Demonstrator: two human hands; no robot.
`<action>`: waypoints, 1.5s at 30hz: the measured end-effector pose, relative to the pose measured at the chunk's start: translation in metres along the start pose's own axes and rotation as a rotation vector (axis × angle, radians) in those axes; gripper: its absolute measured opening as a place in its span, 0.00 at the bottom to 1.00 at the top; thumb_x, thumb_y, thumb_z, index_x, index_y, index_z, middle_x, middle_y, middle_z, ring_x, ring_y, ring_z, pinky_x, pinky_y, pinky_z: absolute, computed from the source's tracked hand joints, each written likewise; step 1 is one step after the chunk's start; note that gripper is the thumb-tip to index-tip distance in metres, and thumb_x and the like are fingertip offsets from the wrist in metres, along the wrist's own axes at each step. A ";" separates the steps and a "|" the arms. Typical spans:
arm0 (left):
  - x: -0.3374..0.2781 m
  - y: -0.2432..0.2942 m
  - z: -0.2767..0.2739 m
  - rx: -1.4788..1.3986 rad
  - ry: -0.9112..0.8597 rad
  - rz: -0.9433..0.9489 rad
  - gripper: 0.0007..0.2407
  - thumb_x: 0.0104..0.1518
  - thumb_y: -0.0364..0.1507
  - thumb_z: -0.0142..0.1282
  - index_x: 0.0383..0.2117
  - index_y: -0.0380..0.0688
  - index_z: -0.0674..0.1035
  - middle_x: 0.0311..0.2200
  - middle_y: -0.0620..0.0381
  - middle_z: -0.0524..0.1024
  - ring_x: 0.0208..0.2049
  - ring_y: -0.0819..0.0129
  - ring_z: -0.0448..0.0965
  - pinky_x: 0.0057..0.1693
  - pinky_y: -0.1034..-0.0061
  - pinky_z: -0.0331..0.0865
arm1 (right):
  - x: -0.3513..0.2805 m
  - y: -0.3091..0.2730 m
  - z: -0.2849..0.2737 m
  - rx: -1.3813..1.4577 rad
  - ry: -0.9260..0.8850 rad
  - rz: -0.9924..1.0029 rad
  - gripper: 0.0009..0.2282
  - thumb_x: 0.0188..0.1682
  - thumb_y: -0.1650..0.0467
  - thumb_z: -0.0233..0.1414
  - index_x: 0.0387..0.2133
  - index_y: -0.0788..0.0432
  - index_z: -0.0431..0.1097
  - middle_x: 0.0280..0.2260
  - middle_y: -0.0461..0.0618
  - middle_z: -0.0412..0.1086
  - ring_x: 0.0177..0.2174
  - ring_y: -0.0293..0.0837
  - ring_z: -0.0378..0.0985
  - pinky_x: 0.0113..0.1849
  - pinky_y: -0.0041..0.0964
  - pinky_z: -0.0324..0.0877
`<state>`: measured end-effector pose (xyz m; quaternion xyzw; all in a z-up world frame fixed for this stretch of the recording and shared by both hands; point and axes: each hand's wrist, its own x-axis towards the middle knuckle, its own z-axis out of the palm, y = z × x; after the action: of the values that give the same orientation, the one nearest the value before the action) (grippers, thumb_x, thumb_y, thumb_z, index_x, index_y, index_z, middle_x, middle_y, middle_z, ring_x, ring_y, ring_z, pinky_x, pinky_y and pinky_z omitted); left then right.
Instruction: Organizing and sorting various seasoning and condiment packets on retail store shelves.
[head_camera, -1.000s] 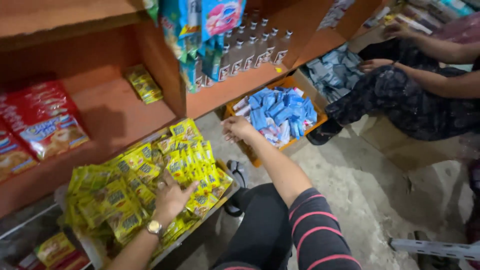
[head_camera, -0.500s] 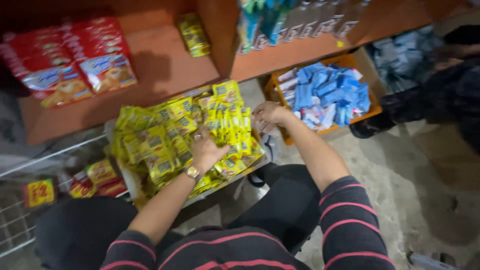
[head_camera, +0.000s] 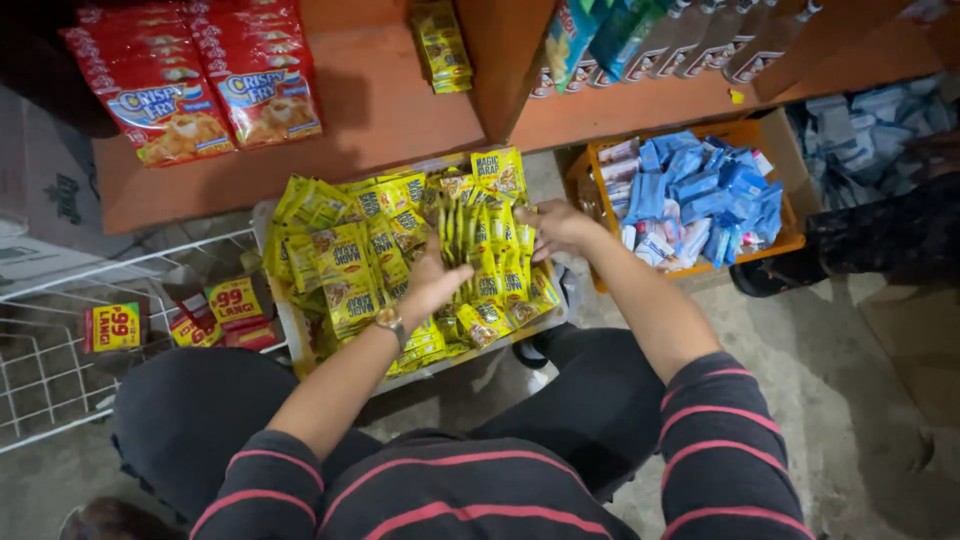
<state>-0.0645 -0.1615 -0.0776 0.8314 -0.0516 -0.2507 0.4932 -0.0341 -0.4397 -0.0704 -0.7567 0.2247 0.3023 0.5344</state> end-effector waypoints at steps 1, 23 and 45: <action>-0.005 0.008 0.001 -0.010 -0.018 -0.005 0.40 0.48 0.37 0.63 0.68 0.36 0.56 0.49 0.38 0.78 0.50 0.48 0.81 0.58 0.64 0.74 | 0.001 0.003 0.004 0.018 0.025 0.001 0.23 0.54 0.61 0.53 0.55 0.67 0.65 0.37 0.59 0.76 0.30 0.50 0.82 0.31 0.44 0.81; -0.006 0.011 0.010 -0.378 0.134 0.089 0.41 0.55 0.47 0.59 0.69 0.33 0.55 0.54 0.34 0.69 0.56 0.44 0.70 0.60 0.55 0.66 | -0.064 -0.022 0.059 0.452 0.051 -0.151 0.33 0.40 0.67 0.64 0.59 0.71 0.62 0.50 0.62 0.74 0.46 0.55 0.79 0.47 0.53 0.75; -0.014 0.072 -0.125 -0.837 0.215 0.185 0.38 0.57 0.52 0.46 0.70 0.46 0.51 0.62 0.47 0.67 0.56 0.54 0.76 0.56 0.57 0.72 | -0.087 -0.128 0.080 1.004 -0.412 -0.694 0.38 0.49 0.40 0.46 0.56 0.59 0.69 0.42 0.57 0.75 0.35 0.52 0.81 0.36 0.51 0.79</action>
<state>-0.0069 -0.0941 0.0368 0.5733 0.0317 -0.1170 0.8103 -0.0285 -0.3211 0.0568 -0.3696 -0.0263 0.1089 0.9224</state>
